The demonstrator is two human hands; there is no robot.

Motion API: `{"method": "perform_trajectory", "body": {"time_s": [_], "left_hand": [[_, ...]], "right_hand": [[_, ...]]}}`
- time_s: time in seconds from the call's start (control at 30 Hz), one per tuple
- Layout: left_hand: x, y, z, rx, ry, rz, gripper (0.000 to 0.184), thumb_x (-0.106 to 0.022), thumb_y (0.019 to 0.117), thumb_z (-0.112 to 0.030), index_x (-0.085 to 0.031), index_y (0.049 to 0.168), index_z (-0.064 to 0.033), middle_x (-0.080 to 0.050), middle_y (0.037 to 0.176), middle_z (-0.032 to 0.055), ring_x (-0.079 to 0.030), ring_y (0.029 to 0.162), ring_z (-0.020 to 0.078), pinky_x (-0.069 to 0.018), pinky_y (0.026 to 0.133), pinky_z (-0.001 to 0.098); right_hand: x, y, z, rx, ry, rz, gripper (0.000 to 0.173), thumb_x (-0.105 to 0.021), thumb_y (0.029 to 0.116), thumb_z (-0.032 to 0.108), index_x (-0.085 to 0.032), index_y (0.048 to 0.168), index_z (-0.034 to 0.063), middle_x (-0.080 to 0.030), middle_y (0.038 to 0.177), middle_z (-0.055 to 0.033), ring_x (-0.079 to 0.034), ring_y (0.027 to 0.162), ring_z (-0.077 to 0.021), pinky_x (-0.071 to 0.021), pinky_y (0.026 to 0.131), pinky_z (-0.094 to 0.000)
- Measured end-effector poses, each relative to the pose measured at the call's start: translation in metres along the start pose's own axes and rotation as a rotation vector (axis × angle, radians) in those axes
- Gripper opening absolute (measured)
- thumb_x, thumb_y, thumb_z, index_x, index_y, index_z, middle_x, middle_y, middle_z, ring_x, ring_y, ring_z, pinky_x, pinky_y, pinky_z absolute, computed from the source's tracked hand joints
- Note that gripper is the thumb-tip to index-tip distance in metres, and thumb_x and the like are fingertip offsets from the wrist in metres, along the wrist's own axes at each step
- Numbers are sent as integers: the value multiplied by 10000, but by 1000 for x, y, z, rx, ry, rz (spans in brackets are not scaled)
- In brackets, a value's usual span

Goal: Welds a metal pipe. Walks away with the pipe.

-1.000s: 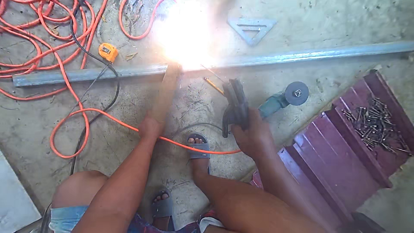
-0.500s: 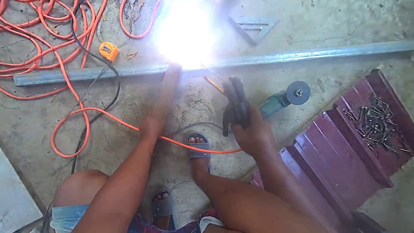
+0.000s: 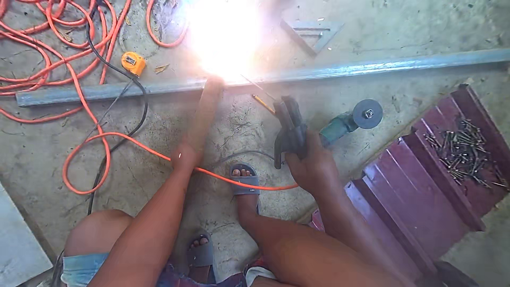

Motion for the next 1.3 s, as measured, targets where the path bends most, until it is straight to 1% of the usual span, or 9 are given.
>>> {"method": "perform_trajectory", "body": {"time_s": [0.07,0.17,0.3,0.47,0.6,0.77,0.97,1.17,1.3], "left_hand": [[1,-1,0,-9,-16,3,753,-795,868,-442,-469,1438,-73,-697,1143,261,-686,1052,476,-526,835,706],[0,0,1,-12,-7,6,754,-798,867,-445,-460,1435,-81,-696,1123,264,-687,1040,480,-530,818,702],[-2,3,2,-11,12,17,770,-799,875,-429,-442,1465,-88,-682,1175,270,-678,1075,478,-528,846,702],[2,0,0,-6,-19,1,720,-803,850,-439,-502,1391,-71,-699,1107,264,-685,1039,479,-524,818,710],[-1,1,3,-24,-9,16,831,-797,867,-481,-427,1482,-62,-689,1147,279,-680,1063,487,-527,854,708],[1,0,0,-14,18,17,823,-786,873,-460,-409,1483,-54,-688,1146,280,-683,1061,487,-529,851,704],[3,-2,0,-27,-3,6,804,-802,872,-467,-450,1474,-67,-694,1147,278,-688,1057,482,-531,860,701],[3,0,0,-25,-19,-1,761,-789,879,-443,-452,1453,-76,-693,1160,263,-686,1064,478,-527,856,706],[-1,3,2,-38,-6,-2,757,-794,872,-444,-468,1435,-58,-690,1155,267,-686,1060,476,-530,856,707]], "right_hand": [[1,0,1,-7,2,2,494,-647,937,186,-510,1400,83,-680,832,-125,-681,717,-301,-544,631,-554],[1,3,3,3,-7,-11,493,-656,927,172,-509,1386,69,-677,821,-139,-684,717,-325,-539,620,-566],[-1,6,2,12,-6,9,504,-649,931,177,-505,1403,76,-689,875,-158,-694,764,-346,-546,651,-591],[1,2,2,-5,1,18,515,-660,932,162,-496,1413,76,-689,883,-147,-693,773,-323,-547,668,-577],[0,6,3,-41,5,45,542,-679,944,174,-482,1442,87,-700,934,-174,-702,825,-358,-549,704,-613],[0,4,5,-1,6,38,492,-653,937,167,-497,1397,87,-683,876,-139,-687,754,-317,-548,649,-569],[1,6,6,-29,-5,42,514,-674,951,174,-493,1424,87,-690,879,-162,-690,755,-347,-547,655,-598],[2,5,5,21,-16,6,485,-649,933,181,-510,1386,74,-679,839,-142,-685,724,-331,-539,618,-572],[1,7,4,-21,-1,48,497,-660,946,181,-494,1406,89,-688,901,-157,-694,786,-346,-552,670,-597]]}}
Point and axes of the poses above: each hand's wrist, its own y-axis towards the middle knuckle, its own x-axis out of the back of the hand, z = x × y, the point moved 6 cm from there along y, towards the middle knuckle
